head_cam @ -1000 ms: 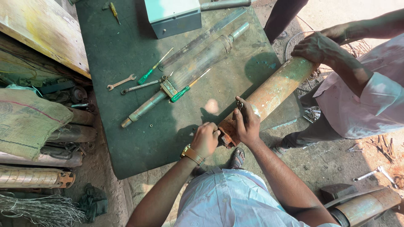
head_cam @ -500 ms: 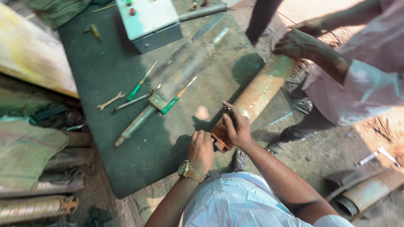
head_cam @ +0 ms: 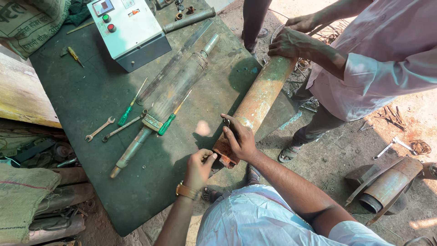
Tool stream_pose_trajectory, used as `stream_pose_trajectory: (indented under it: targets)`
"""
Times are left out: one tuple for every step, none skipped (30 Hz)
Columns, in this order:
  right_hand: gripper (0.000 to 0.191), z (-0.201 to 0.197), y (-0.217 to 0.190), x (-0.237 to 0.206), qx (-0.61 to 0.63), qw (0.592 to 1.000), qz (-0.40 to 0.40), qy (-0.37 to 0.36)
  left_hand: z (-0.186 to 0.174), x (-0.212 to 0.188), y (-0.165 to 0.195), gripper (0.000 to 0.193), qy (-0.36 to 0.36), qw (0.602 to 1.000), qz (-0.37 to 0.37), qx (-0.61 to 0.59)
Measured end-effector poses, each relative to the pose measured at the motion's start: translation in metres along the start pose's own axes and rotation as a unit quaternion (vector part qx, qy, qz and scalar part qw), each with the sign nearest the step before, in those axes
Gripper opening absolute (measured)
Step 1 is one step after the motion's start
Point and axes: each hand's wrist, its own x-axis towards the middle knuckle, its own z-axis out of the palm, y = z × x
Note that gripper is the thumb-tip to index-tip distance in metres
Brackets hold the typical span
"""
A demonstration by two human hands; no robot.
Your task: The person uses a hammer and chisel to chip away rust and debris from the end of a metal pipe. They then use a screwdriver and wrench to loosen and remove fasteners from the pipe end. The person continues to scrape and clean the pipe end with the chisel and screwdriver.
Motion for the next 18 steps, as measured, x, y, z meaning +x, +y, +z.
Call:
stream_pose_trajectory:
  targets:
    - [0.039, 0.001, 0.000, 0.000, 0.000, 1.000, -0.001, 0.001, 0.000, -0.005, 0.005, 0.014, 0.015, 0.997, 0.050, 0.064]
    - [0.039, 0.001, 0.000, 0.000, -0.001, 1.000, 0.000, 0.002, 0.000, -0.011, 0.010, 0.013, 0.028, 0.986, 0.098, 0.128]
    - [0.039, 0.002, -0.001, -0.001, -0.002, 1.000, 0.001, 0.003, 0.001, -0.015, 0.015, 0.014, 0.042, 0.977, 0.123, 0.171]
    - [0.040, 0.002, -0.001, -0.001, -0.003, 1.000, 0.007, 0.001, 0.002, -0.017, 0.020, 0.014, 0.056, 0.964, 0.148, 0.213]
    - [0.040, 0.003, -0.001, -0.001, -0.004, 1.000, 0.012, -0.003, 0.002, -0.019, 0.023, 0.015, 0.070, 0.949, 0.172, 0.255]
    - [0.040, 0.003, -0.001, -0.001, -0.006, 1.000, 0.016, -0.005, 0.002, -0.019, 0.026, 0.014, 0.059, 0.948, 0.169, 0.265]
    - [0.040, 0.004, -0.001, -0.001, -0.008, 1.000, 0.018, -0.005, 0.003, -0.019, 0.027, 0.013, 0.047, 0.946, 0.165, 0.274]
    - [0.040, 0.004, -0.001, -0.001, -0.009, 1.000, 0.019, -0.005, 0.003, -0.019, 0.028, 0.012, 0.036, 0.945, 0.160, 0.284]
    - [0.040, 0.004, -0.001, -0.001, -0.010, 1.000, 0.020, -0.006, 0.005, -0.018, 0.028, 0.010, 0.039, 0.942, 0.154, 0.296]
    - [0.040, 0.004, -0.001, -0.001, -0.009, 1.000, 0.020, -0.005, 0.007, -0.017, 0.028, 0.008, 0.040, 0.939, 0.147, 0.309]
    - [0.040, 0.005, -0.001, 0.000, -0.009, 1.000, 0.020, -0.005, 0.009, -0.016, 0.026, 0.006, 0.043, 0.935, 0.140, 0.322]
    - [0.040, 0.005, -0.001, 0.000, -0.008, 1.000, 0.020, -0.005, 0.010, -0.015, 0.024, 0.006, 0.048, 0.945, 0.133, 0.295]
    - [0.039, 0.005, -0.001, 0.001, -0.006, 1.000, 0.017, -0.003, 0.010, -0.014, 0.021, 0.007, 0.054, 0.953, 0.126, 0.268]
    - [0.039, 0.006, -0.002, 0.001, -0.003, 1.000, 0.013, -0.003, 0.011, -0.013, 0.016, 0.008, 0.062, 0.961, 0.120, 0.241]
    - [0.039, 0.006, -0.002, 0.001, 0.000, 1.000, 0.008, -0.003, 0.011, -0.012, 0.011, 0.009, 0.056, 0.971, 0.107, 0.205]
    - [0.039, 0.006, -0.002, 0.001, 0.002, 1.000, 0.011, -0.004, 0.010, -0.010, 0.005, 0.009, 0.050, 0.980, 0.093, 0.167]
    - [0.039, 0.006, -0.002, 0.001, 0.004, 1.000, 0.014, -0.006, 0.009, -0.009, -0.001, 0.010, 0.043, 0.987, 0.079, 0.130]
    - [0.040, 0.007, -0.002, 0.000, 0.007, 1.000, 0.019, -0.009, 0.007, -0.008, -0.008, 0.013, 0.032, 0.993, 0.048, 0.099]
